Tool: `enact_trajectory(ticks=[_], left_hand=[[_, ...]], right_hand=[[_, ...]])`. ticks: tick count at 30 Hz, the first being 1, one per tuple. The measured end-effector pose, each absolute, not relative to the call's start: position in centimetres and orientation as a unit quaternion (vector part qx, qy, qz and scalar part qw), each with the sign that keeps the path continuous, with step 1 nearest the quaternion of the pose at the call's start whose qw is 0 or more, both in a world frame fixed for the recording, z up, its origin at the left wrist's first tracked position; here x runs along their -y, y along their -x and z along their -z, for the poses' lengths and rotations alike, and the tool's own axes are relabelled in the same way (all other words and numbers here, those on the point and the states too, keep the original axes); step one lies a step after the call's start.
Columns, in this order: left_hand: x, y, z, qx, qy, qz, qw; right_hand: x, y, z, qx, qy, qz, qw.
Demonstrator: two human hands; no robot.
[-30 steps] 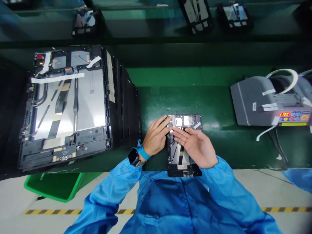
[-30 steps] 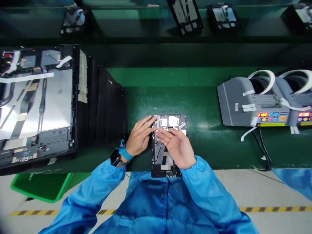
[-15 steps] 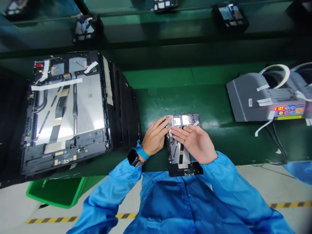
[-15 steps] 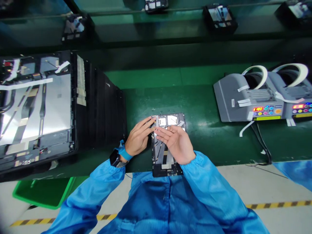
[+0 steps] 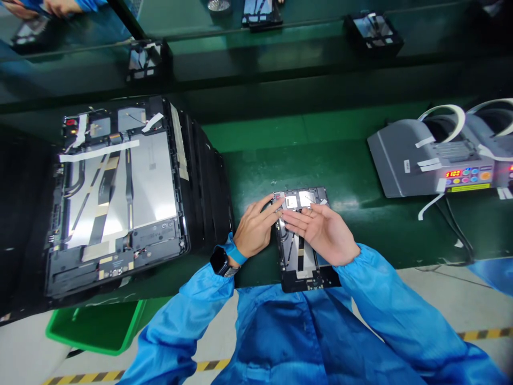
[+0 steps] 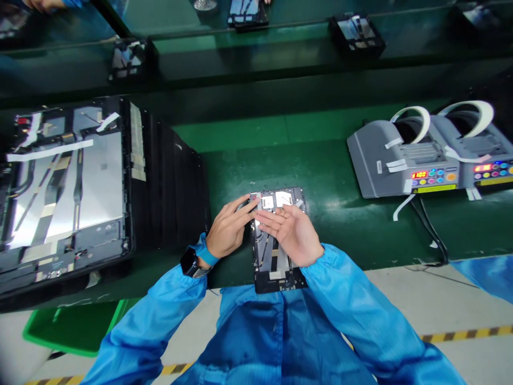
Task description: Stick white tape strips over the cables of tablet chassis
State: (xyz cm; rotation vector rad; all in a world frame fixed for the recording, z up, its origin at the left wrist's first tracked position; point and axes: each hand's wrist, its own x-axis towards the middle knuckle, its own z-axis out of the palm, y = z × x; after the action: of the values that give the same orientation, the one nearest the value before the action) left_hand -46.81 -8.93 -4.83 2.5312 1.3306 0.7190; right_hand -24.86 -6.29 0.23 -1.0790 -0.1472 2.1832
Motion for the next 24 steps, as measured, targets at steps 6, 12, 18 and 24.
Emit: enact_trajectory(ticks=[6, 12, 18, 24], left_hand=[[8.7, 46.8, 4.8, -0.446, -0.863, -0.214, 0.106], [8.8, 46.7, 4.6, -0.461, -0.856, -0.2, 0.122], [8.8, 46.6, 4.5, -0.461, -0.857, -0.196, 0.124], [8.7, 46.6, 4.6, -0.458, -0.852, -0.211, 0.137]], right_hand=[[6.1, 24.9, -0.7, 0.05, 0.43, -0.837, 0.335], [6.4, 24.7, -1.1, 0.052, 0.402, -0.851, 0.335], [8.5, 23.8, -1.8, 0.318, 0.462, -0.759, 0.33], [7.1, 23.3, 1.4, 0.826, 0.422, -0.234, 0.29]])
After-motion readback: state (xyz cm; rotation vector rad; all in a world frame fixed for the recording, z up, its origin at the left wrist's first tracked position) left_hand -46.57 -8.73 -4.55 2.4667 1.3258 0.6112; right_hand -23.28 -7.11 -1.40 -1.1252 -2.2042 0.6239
